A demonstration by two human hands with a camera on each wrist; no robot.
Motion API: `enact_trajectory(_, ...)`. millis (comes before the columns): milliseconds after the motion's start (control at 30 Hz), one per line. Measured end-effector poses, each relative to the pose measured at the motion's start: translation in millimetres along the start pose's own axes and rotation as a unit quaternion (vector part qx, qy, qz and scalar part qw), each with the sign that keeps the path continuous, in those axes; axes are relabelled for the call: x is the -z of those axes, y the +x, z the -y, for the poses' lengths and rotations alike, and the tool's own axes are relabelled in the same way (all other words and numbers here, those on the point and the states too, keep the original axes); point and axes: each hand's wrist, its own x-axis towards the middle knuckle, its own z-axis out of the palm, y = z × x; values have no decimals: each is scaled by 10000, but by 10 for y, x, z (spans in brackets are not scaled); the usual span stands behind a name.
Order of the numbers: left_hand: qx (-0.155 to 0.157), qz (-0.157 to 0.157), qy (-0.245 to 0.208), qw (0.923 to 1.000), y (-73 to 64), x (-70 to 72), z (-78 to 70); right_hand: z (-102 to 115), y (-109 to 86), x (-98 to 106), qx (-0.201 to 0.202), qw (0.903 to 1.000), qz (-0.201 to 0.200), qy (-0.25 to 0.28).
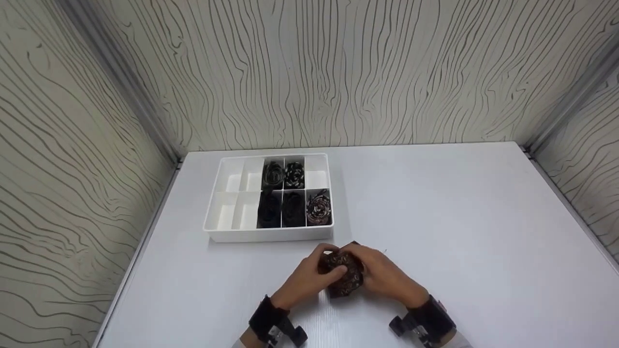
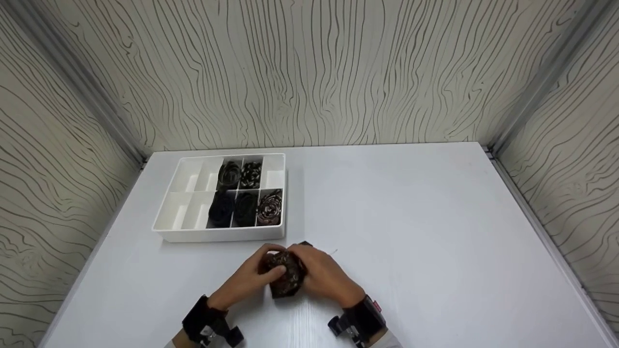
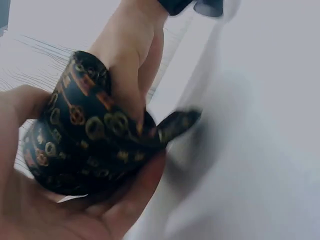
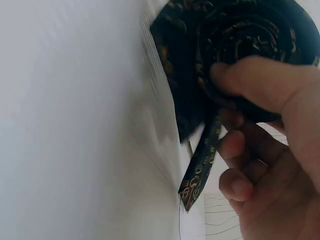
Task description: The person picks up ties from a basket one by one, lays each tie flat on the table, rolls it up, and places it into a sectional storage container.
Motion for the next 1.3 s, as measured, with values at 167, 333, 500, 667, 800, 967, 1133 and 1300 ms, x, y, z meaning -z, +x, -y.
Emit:
enact_trajectory(167,-127,-315,-284,9990,35,-2,50,41,-20,27,-206,9997,50,-97)
enact_trajectory(333,-433,-612,-150,9971,71,53,53,11,-20,78,-328,9994,82,66)
enact_trajectory(500,-783,-683,537,9931,79,82,44,-45,-17,47,-281,9994,-195,36)
enact_trajectory(667,-1191,-449,1164,9850,69,56,75,-86,1,2,-206,9962,-490,-683)
enact_trajectory(800,-1407,-264,1445,9791,57,55,108,-93,13,-30,-97,9899,-684,-1242)
enact_trajectory(967,-1000,-122,1660,9810,29,110,89,-54,3,-48,-145,9941,-353,-1012)
enact_trajectory(1133,-842,-173,1956,9769,17,131,43,-20,-9,-75,55,9968,-226,-760)
enact_trajectory(1300,-903,-331,1811,9787,29,128,21,12,18,-66,-74,9984,-78,-553)
